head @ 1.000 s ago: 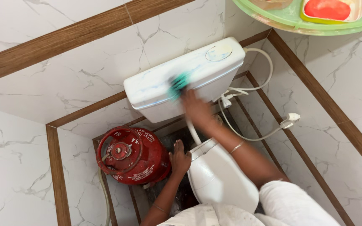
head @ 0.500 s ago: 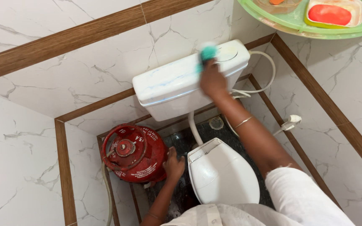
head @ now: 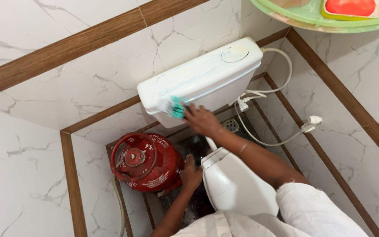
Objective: The person cleans the exterior and interior of a toilet using a brush and a handheld sprayer.
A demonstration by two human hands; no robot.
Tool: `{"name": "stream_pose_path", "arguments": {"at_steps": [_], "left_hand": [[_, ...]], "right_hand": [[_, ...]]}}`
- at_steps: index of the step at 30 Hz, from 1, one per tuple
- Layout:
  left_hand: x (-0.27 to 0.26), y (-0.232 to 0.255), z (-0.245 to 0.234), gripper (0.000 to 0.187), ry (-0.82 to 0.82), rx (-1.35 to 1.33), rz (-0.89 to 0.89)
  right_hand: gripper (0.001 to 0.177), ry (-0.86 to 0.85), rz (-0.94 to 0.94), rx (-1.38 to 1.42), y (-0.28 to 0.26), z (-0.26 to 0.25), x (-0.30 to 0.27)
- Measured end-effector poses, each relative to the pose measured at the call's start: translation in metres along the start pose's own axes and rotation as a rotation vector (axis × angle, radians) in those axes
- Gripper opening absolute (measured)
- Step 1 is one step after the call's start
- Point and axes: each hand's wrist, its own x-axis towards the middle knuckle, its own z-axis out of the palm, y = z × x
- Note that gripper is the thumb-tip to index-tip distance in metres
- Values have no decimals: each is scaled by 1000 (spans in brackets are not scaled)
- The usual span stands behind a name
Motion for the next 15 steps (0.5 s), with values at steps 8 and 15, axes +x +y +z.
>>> {"name": "stream_pose_path", "arguments": {"at_steps": [8,15], "left_hand": [[15,17,-14,78,15,12,31],[29,76,-31,76,72,-26,165]], "right_hand": [[48,108,298,-264,155,83,-68],[62,517,804,199,170,45,-106]]}}
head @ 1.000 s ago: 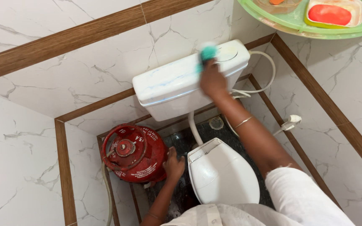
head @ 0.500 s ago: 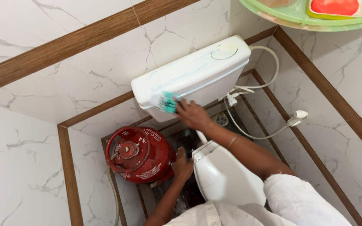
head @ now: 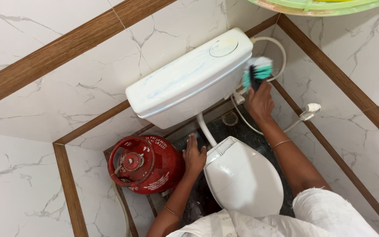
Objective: The person cleans the exterior and interior of a toilet using a brush and a handheld sprayer.
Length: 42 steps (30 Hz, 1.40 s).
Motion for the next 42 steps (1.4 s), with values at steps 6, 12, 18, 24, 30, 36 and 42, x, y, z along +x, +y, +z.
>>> {"name": "stream_pose_path", "arguments": {"at_steps": [6,12,18,24,30,36,42], "left_hand": [[-5,-17,-4,73,78,-38,62],[-33,-35,-35,68,402,-207,150],[-62,12,-96,66,730,-175,172],[-92,28,-126,63,763,-234,170],[-119,-7,-129,58,705,-266,73],[-115,-18,-119,56,662,-272,10],[-92,-4,-125,65,657,-254,4]], "right_hand": [[66,-97,390,695,-66,9,12],[56,-415,225,675,-169,34,-93],[71,-590,-420,230,-256,64,-152],[56,-380,-566,-15,-184,94,-140],[64,-214,393,398,-43,117,-89],[78,137,713,995,-85,130,-10],[69,-106,305,1012,-289,122,-201]]}}
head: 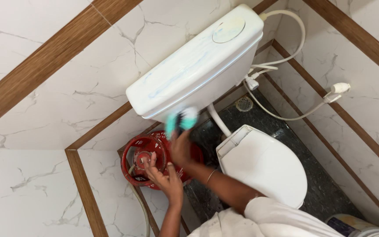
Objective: The person cleans the exterior and interior of a toilet using a brush and a handheld sprayer.
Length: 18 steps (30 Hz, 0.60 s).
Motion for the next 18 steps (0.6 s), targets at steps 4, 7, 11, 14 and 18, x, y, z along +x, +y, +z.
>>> {"name": "stream_pose_path", "arguments": {"at_steps": [4,7,11,14,18], "left_hand": [[14,8,4,60,17,-2,117],[17,6,5,73,15,-118,50],[9,-11,-2,53,10,-16,-19],[5,-30,-7,53,11,2,-23],[-4,-42,-7,53,28,105,-15]], "right_hand": [[50,-237,88,-156,14,12,-3],[44,39,75,-183,20,-5,39],[57,373,260,58,42,-68,163],[59,587,-98,20,82,-151,266],[54,520,85,-13,147,-181,287]]}}
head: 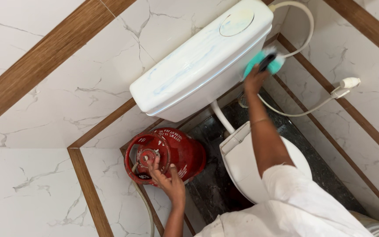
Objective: The person cleans the exterior and interior of a toilet using a brush and a handheld sprayer.
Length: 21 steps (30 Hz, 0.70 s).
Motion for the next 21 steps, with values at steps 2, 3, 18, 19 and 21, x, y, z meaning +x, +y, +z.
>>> {"name": "stream_pose_path", "arguments": {"at_steps": [2,3,18,19,21], "left_hand": [[-5,5,5,53,-17,-24,2],[-9,9,9,52,-36,-37,-15],[3,41,14,52,-96,-209,-71],[1,35,12,51,-103,-207,-88],[-2,27,9,51,-110,-166,-115]], "right_hand": [[53,-31,236,-46,21,9,-39],[55,-131,135,12,25,16,-74],[62,-98,620,364,-74,41,-175],[61,-81,771,350,-60,40,-161],[58,-156,958,331,-41,44,-161]]}}
